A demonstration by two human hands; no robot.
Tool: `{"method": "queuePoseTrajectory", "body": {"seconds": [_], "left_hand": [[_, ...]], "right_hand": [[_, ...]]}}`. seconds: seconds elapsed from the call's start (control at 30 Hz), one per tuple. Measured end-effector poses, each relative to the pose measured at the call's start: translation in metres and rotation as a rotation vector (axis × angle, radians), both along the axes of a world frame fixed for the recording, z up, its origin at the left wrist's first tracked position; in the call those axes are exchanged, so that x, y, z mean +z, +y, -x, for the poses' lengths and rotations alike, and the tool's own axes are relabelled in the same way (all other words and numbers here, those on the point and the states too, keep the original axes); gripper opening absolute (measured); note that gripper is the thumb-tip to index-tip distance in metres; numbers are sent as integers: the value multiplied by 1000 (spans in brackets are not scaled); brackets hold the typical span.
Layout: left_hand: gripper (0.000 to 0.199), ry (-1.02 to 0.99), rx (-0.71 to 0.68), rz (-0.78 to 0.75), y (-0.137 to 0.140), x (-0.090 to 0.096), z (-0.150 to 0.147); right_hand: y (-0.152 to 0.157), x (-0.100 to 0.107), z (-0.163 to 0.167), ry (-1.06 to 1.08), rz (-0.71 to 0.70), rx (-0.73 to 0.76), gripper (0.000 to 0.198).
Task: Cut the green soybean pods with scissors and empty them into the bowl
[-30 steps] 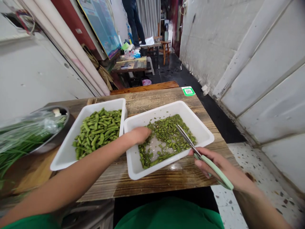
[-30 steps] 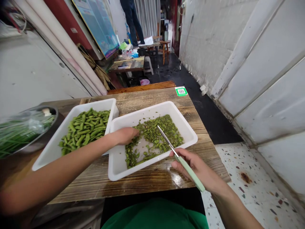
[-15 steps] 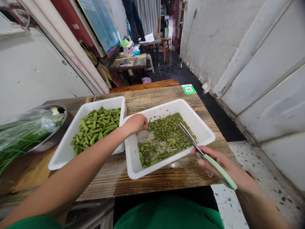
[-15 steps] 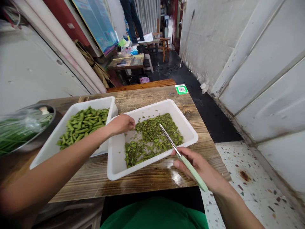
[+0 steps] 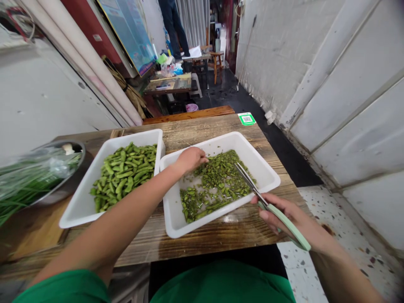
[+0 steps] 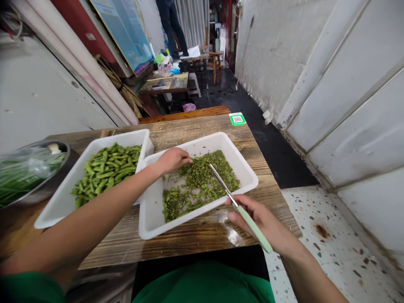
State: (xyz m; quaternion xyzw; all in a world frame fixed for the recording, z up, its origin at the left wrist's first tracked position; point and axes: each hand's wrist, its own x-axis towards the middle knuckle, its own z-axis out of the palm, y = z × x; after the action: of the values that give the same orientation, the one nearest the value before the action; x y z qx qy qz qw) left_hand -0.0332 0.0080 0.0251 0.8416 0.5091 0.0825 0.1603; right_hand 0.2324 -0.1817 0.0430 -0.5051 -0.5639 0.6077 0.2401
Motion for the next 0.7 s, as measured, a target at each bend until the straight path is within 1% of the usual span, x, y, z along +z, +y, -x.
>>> {"method": "queuePoseTrajectory", "body": {"seconds": [0.07, 0.13, 0.2, 0.3, 0.37, 0.43, 0.5, 0.53, 0.57, 0.67, 0.7], "left_hand": [[24, -155, 41, 170, -4, 12, 1], [21, -299, 85, 384, -10, 21, 3], [17, -373, 129, 533, -15, 25, 5], [13, -389, 172, 637, -19, 24, 11], [12, -415, 167, 682, -20, 23, 16], [16, -448, 152, 711, -19, 23, 19], [20, -415, 137, 697, -17, 24, 22], [21, -346, 132, 651, -16, 25, 22], [21, -237, 135, 562, -15, 25, 22], [16, 188, 144, 188, -15, 20, 20], [14, 302, 139, 108, -16, 16, 19]], "right_hand": [[-1, -1, -1, 1, -7, -1, 45], [-2, -1, 0, -1, -13, 7, 44], [-2, -1, 0, 6, -27, 12, 43], [-3, 2, 0, 24, -35, 26, 44], [-5, 4, 0, 27, -33, 33, 44], [-6, 6, -1, 29, -30, 35, 44], [-6, 7, -1, 31, -26, 35, 44], [-6, 7, -1, 29, -25, 33, 44], [-6, 7, -2, 26, -25, 32, 44], [-6, 7, -1, 26, -25, 29, 45], [-6, 8, -1, 26, -23, 28, 45]]}}
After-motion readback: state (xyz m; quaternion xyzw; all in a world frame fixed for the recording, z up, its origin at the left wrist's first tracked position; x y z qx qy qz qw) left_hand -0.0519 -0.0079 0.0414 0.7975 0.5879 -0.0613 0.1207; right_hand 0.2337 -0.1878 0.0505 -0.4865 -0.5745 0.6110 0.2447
